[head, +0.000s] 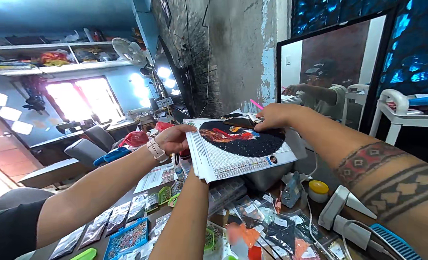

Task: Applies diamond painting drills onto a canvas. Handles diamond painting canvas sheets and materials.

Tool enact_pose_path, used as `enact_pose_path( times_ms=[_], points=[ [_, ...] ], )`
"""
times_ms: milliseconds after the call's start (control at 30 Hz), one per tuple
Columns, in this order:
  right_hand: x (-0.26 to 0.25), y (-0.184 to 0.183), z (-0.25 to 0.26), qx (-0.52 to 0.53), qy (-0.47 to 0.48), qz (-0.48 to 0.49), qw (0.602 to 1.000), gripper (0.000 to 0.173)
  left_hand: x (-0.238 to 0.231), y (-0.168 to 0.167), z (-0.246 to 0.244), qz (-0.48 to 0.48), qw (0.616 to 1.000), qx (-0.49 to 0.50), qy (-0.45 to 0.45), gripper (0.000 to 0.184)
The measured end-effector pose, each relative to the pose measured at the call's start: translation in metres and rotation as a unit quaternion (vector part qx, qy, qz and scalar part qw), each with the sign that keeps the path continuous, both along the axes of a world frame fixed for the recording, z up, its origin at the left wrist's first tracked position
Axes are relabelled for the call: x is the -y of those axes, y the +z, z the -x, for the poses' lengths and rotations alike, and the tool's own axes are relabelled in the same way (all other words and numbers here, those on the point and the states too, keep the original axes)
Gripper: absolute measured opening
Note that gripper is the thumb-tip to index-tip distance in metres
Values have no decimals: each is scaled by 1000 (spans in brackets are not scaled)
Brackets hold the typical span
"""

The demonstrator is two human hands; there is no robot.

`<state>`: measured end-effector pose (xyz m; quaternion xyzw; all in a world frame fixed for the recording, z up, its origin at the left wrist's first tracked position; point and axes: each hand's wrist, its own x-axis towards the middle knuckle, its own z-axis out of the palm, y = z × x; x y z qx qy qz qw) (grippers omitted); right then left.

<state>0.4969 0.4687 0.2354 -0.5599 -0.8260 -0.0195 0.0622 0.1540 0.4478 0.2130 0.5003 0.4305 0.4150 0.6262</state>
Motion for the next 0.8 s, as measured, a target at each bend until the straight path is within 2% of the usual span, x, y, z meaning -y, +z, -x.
enact_pose_path(
  times_ms=[100,233,300,400,533,700,800],
  points=[
    [2,1,2,31,22,-7,999,50,-3,6,-3,55,996,46,-58,34],
    [2,6,-4,26,44,12,999,53,-11,2,2,99,981,107,-128,39],
    [0,7,-10,-9,23,47,999,63,-9,0,1,95,982,118,-112,37],
    [-3,8,-14,-44,3,87,995,64,-4,-2,-3,67,984,138,-91,37],
    [-14,5,-18,-52,21,40,998,60,3,-4,-3,41,971,183,-148,46],
    [5,15,5,60,15,1,998,35,0,2,1,28,968,182,-173,48],
    [5,14,7,67,4,-30,997,24,-2,4,4,32,968,206,-140,43]
  ],
)
